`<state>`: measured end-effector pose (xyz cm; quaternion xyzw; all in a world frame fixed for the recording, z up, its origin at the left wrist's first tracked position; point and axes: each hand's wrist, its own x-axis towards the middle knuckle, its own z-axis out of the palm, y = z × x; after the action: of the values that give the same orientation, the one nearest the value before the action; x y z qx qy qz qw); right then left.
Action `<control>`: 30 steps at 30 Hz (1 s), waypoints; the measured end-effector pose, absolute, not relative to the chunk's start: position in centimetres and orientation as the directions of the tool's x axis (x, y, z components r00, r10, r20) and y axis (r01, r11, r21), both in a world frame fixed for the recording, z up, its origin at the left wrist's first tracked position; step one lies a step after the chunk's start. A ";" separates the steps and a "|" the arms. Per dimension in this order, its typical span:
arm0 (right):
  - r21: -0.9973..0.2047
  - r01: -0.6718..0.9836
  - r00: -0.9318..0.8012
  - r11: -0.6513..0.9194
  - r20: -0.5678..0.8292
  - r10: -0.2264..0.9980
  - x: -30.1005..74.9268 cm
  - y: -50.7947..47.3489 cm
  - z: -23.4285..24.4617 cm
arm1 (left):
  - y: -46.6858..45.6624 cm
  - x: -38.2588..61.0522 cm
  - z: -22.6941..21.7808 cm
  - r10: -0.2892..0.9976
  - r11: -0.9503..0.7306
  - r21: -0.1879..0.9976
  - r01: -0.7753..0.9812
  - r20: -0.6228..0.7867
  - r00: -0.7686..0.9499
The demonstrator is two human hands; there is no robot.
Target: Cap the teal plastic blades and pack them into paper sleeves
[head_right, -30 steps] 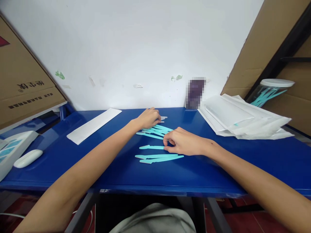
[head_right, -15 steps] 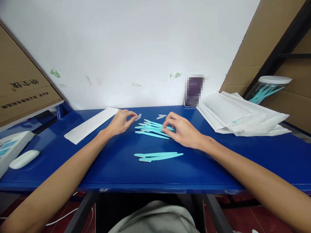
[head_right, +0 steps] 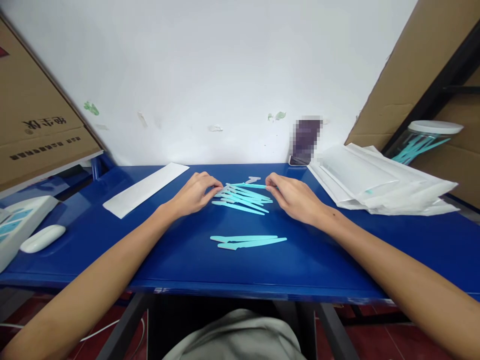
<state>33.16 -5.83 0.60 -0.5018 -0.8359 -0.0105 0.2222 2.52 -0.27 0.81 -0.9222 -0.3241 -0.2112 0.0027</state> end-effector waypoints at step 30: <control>-0.132 0.871 -0.384 0.473 0.418 0.823 32.2 -6.9 1.0 | -2.1 4.9 0.4 0.447 -0.842 0.011 0.539 0.573 0.687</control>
<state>32.19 -6.87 0.99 -0.5102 -0.8300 -0.0546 0.2184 4.92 -2.09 0.43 -0.9149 -0.2696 -0.2899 0.0794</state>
